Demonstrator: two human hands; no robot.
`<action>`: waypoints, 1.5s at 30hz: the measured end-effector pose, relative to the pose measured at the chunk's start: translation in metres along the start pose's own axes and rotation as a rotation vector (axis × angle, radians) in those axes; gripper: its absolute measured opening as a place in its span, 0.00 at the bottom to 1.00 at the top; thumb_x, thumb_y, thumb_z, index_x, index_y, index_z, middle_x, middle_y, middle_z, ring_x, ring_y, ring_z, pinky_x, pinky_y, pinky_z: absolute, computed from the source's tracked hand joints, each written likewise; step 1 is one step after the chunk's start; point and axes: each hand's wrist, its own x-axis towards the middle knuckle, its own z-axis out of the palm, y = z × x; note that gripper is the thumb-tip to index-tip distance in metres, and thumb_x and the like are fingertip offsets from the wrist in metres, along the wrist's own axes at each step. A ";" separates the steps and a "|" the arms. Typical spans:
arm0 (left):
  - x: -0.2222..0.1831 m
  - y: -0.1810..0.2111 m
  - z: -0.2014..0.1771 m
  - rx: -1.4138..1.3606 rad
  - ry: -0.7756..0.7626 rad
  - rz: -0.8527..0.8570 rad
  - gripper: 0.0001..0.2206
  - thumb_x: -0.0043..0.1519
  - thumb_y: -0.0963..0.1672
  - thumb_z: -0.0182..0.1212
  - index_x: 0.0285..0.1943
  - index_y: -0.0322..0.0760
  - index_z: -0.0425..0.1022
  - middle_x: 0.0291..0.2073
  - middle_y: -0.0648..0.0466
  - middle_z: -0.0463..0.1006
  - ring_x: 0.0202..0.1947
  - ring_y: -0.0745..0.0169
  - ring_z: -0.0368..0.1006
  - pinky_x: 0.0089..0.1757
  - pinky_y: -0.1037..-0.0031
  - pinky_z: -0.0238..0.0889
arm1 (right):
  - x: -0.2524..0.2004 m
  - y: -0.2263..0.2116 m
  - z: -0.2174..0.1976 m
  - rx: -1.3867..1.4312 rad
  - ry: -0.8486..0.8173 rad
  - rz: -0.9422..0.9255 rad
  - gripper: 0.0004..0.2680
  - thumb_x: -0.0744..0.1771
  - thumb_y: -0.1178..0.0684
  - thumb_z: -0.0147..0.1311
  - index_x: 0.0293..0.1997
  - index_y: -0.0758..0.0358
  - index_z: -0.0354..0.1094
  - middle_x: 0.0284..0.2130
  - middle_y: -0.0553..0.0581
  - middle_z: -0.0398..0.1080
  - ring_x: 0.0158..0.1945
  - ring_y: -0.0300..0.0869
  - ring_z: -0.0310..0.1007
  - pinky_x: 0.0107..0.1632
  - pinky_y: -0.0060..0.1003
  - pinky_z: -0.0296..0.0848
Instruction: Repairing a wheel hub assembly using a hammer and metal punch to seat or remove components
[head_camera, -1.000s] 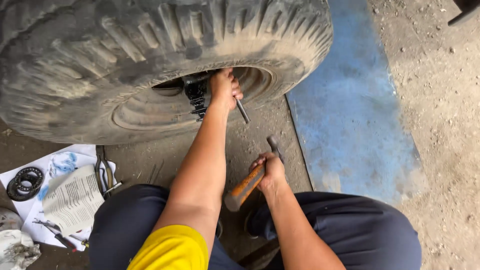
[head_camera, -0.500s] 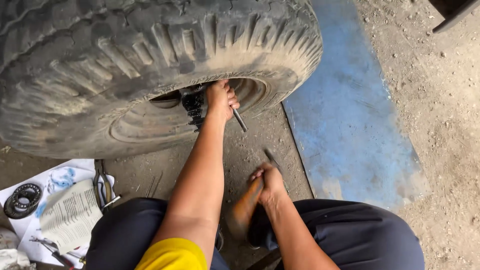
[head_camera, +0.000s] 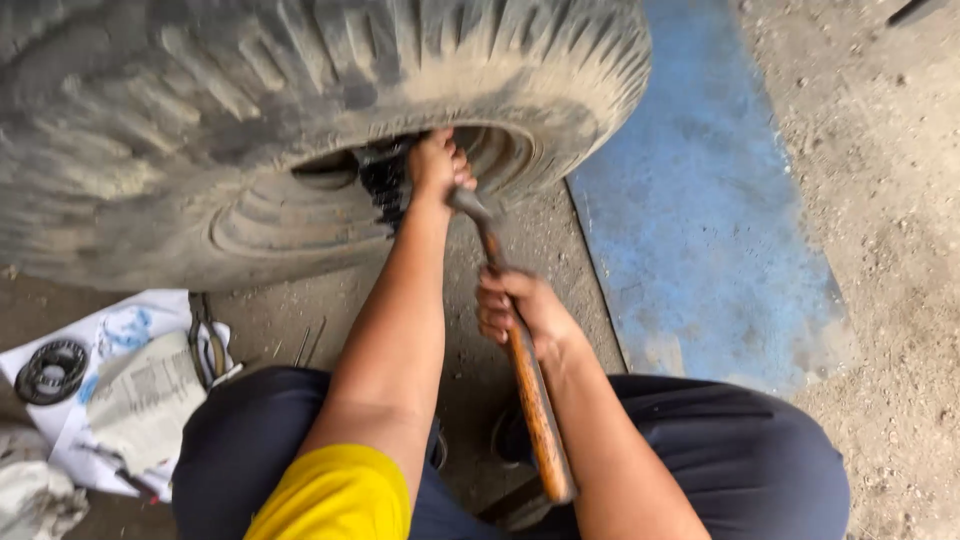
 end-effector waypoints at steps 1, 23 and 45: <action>-0.011 0.009 0.003 0.088 0.011 0.023 0.21 0.64 0.51 0.53 0.18 0.48 0.51 0.07 0.56 0.52 0.07 0.57 0.50 0.15 0.62 0.55 | -0.016 -0.006 0.037 -0.238 -0.210 -0.029 0.08 0.66 0.58 0.56 0.27 0.57 0.61 0.14 0.45 0.51 0.12 0.36 0.57 0.18 0.37 0.68; 0.014 -0.011 0.003 -0.136 -0.020 0.040 0.18 0.67 0.51 0.43 0.22 0.51 0.52 0.11 0.63 0.46 0.08 0.65 0.45 0.17 0.72 0.43 | 0.048 0.005 -0.081 0.096 0.459 -0.203 0.08 0.60 0.61 0.45 0.19 0.53 0.53 0.14 0.45 0.54 0.19 0.39 0.61 0.31 0.34 0.69; 0.020 -0.022 0.009 -0.175 -0.027 0.024 0.18 0.67 0.51 0.37 0.21 0.52 0.50 0.11 0.64 0.45 0.09 0.66 0.42 0.17 0.72 0.41 | 0.023 0.005 -0.056 0.053 0.449 -0.104 0.07 0.61 0.61 0.49 0.22 0.54 0.56 0.15 0.44 0.55 0.18 0.36 0.61 0.29 0.34 0.67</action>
